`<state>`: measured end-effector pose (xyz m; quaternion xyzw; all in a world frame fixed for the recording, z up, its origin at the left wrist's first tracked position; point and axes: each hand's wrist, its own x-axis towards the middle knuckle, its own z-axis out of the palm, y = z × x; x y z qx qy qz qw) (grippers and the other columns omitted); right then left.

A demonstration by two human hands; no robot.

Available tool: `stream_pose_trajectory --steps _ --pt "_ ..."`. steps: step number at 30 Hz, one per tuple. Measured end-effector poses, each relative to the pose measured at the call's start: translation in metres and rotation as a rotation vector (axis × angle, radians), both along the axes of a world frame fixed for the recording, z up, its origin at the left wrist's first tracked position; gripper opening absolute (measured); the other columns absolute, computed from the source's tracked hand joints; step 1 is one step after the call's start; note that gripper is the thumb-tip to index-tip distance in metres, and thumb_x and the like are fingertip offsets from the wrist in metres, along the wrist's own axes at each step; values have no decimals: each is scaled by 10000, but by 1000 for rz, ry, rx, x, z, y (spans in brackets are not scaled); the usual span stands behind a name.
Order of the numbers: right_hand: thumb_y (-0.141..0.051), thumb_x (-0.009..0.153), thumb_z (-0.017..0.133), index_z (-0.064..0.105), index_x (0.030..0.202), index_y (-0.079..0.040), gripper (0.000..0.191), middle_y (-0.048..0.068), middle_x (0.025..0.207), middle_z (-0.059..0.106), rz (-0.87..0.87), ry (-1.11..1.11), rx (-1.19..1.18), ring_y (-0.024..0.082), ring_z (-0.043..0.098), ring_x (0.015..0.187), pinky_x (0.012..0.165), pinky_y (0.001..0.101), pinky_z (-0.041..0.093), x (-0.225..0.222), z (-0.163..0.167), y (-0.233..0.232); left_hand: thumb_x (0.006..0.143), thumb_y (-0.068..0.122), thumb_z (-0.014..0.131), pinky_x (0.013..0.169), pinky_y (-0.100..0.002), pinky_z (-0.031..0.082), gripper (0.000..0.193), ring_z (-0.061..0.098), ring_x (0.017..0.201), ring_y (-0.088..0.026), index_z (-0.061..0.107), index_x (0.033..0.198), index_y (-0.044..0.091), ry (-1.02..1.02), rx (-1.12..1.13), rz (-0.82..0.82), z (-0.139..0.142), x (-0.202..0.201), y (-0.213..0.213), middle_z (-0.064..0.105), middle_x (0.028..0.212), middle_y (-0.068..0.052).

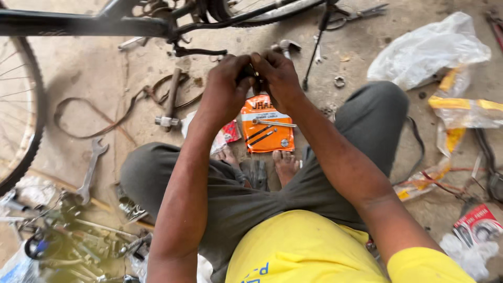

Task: The person is repairing a bicycle by tightening bolts and adjusting components on the frame using a wrench and hammer. The person works on the central part of the bicycle frame, focusing on the chain and gear area.

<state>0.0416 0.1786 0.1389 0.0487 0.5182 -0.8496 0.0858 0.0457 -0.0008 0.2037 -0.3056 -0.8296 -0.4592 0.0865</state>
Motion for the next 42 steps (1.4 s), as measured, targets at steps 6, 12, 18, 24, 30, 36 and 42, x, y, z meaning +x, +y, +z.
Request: stream_pose_trajectory --steps 6,12,18,24,30,36,42 --pt "-198 1011 734 684 1047 -24 184 64 874 698 -125 27 -92 145 656 702 604 303 544 -3 -11 -7 889 -19 713 687 -283 622 190 741 753 -149 676 1066 -77 -553 416 72 -17 -12 12 762 881 -113" --pt "-131 954 660 670 1174 -25 244 98 980 718 -111 -52 -310 200 713 830 729 342 613 18 -1 16 916 11 706 682 -290 651 171 756 751 -159 688 1068 -64 -671 492 7 -24 -22 26 766 901 -116" --pt "-117 1021 616 653 1200 -16 209 116 1041 710 -97 -25 -305 225 718 878 784 382 614 14 4 20 904 10 717 681 -297 646 247 746 774 -163 665 1126 -84 -739 548 34 -29 -23 39 760 932 -107" --pt "-250 1075 587 649 1161 41 310 150 967 709 -94 -93 -333 259 710 808 736 401 606 1 -6 22 889 7 728 692 -309 624 270 740 773 -168 692 1140 -83 -728 430 -26 -39 -35 39 770 912 -116" --pt "-60 881 626 648 1201 -14 324 106 1022 735 25 6 -323 224 731 883 782 374 615 -11 -26 25 905 8 734 687 -288 611 220 725 775 -152 717 1107 -79 -696 378 68 -40 -45 26 778 903 -122" --pt "-91 1015 661 663 1173 -16 175 84 944 714 -43 -19 -334 194 681 764 641 334 565 -23 -22 9 898 8 719 675 -309 617 226 733 752 -165 708 1108 -75 -686 385 98 -32 -46 29 772 886 -145" --pt "-141 1004 604 678 1041 -12 153 89 829 717 0 -80 -337 200 690 655 566 333 588 -24 -8 4 848 43 766 730 -285 628 270 748 797 -133 720 1100 -45 -624 262 169 -28 -41 19 783 919 -103"
